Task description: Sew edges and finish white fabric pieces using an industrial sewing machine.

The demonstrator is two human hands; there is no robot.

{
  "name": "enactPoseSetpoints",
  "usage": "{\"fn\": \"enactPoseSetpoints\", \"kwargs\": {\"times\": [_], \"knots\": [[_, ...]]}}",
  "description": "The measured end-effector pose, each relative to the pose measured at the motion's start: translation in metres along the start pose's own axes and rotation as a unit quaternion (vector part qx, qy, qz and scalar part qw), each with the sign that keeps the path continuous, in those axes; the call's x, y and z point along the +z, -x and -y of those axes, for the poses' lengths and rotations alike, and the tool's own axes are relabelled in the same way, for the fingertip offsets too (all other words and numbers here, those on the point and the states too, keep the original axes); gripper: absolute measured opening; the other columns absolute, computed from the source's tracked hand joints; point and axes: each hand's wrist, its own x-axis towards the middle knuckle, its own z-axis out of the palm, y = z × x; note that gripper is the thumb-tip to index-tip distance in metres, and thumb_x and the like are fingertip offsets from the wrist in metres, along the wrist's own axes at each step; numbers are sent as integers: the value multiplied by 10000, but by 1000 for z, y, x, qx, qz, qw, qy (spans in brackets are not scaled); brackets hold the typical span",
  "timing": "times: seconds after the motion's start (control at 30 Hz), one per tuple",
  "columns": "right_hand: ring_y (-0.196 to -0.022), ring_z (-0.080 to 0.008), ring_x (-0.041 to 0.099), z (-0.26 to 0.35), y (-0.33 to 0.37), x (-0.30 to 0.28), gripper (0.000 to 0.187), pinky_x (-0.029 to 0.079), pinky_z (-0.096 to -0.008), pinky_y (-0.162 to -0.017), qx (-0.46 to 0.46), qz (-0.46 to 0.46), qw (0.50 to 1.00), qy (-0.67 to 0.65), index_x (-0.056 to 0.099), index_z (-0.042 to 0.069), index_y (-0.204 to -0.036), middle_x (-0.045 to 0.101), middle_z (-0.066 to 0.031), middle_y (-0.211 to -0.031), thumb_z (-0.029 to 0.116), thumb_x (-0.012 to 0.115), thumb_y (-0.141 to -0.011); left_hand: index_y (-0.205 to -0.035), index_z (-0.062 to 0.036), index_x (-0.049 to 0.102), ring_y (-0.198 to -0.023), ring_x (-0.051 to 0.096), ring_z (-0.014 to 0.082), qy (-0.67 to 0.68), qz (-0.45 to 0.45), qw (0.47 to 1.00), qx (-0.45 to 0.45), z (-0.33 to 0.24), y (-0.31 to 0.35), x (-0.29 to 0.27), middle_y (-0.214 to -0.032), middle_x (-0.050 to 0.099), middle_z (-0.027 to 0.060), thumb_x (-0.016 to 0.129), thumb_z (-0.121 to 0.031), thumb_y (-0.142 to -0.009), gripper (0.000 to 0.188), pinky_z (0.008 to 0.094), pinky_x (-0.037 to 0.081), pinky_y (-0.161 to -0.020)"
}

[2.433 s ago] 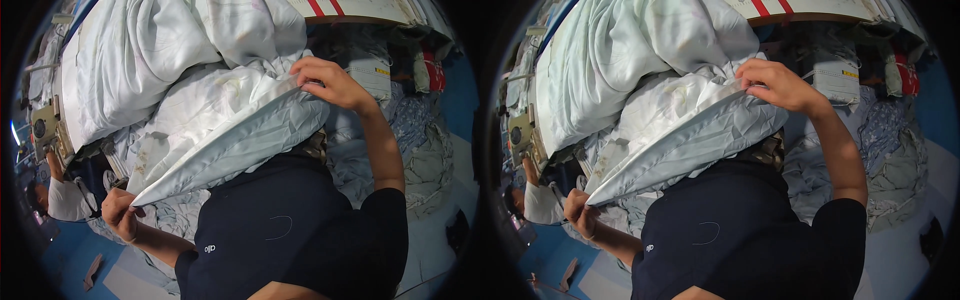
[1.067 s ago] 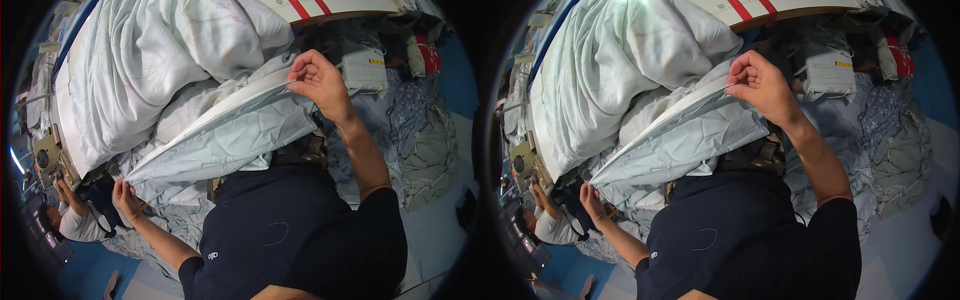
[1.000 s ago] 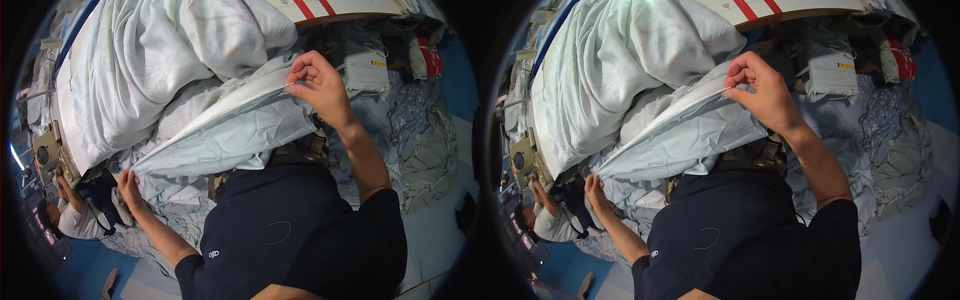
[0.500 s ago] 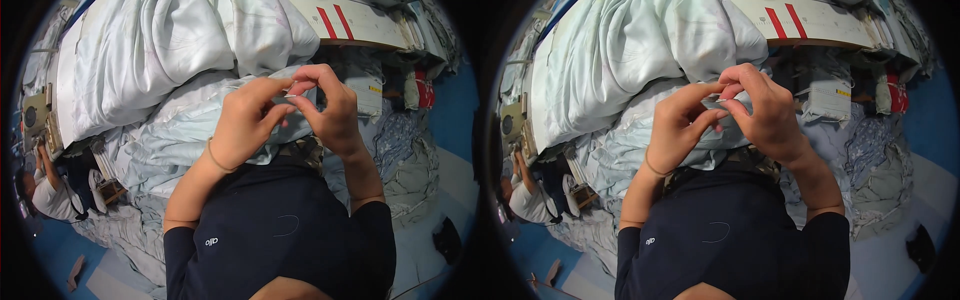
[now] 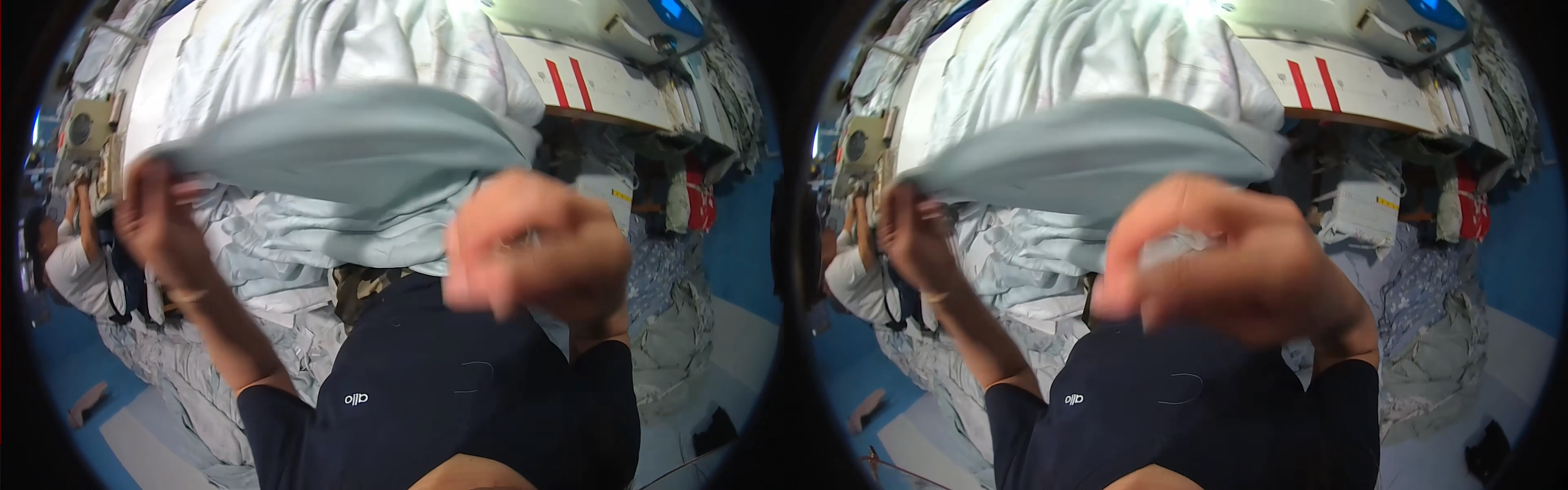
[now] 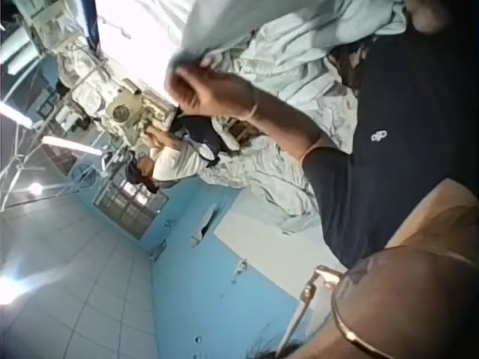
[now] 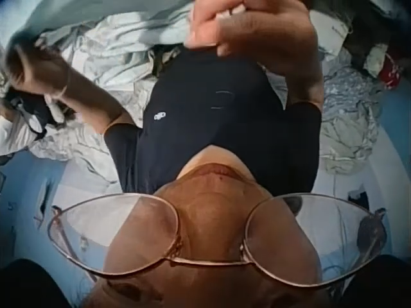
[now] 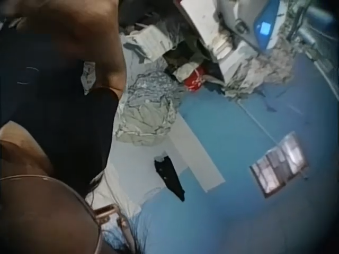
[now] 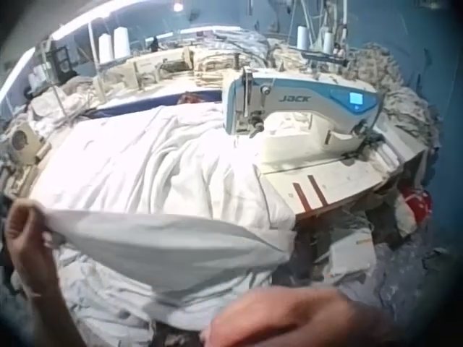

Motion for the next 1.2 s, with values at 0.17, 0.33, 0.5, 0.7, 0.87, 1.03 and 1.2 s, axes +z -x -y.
{"fn": "enactPoseSetpoints", "kwargs": {"times": [0.17,0.33,0.5,0.7,0.87,1.03,1.2], "knots": [[-730,-217,618,16,-46,13,158,545,-323,-628,-305,287,882,-217,740,-77,-980,658,-152,-858,66,679,-953,-1152,1,693,-871,653,174,-335,-235,871,270,-154,-63,-325,-1055,704,134,601,-88,-1013,189,279,554,-752],[-719,-224,600,39,-46,26,243,541,-304,-618,-230,398,843,-281,736,-119,-1084,626,-151,-831,80,616,-1010,-1124,-14,719,-938,695,217,-641,-360,626,260,-327,63,-555,-1063,733,124,628,-212,-973,265,349,574,-818],[-924,-221,650,24,-61,28,106,534,-334,-776,-113,162,979,57,713,-16,-954,669,-165,-1031,-21,722,-849,-1038,30,738,-919,692,288,-328,-558,734,205,-388,164,-587,-988,731,150,583,-220,-928,314,420,576,-845],[-1105,-234,622,-55,-109,8,333,500,-326,-889,-120,92,947,282,665,27,-1185,627,-115,-1241,-8,718,-858,-1074,77,709,-948,676,262,-249,-547,750,276,-356,177,-533,-1023,719,158,605,-121,-937,262,358,551,-866],[-1145,-302,618,-90,-138,26,306,498,-398,-988,-214,75,899,375,692,53,-1153,657,-91,-1221,56,752,-853,-1036,84,703,-907,674,246,-317,-547,718,291,-339,172,-507,-989,709,163,608,-105,-930,237,358,559,-849],[-972,-232,611,-99,-146,42,85,435,-405,-902,-228,70,871,430,684,56,-887,671,-21,-919,55,747,-829,-1038,83,703,-857,665,248,-234,-535,741,332,-339,179,-518,-962,709,158,630,-86,-936,210,356,562,-836],[-901,-226,593,-101,-145,38,38,411,-388,-850,-224,38,875,427,672,62,-814,643,-27,-833,29,689,-817,-1123,50,686,-908,684,248,-524,-491,623,310,-276,159,-429,-1085,705,156,705,-126,-937,257,354,595,-813]]}}
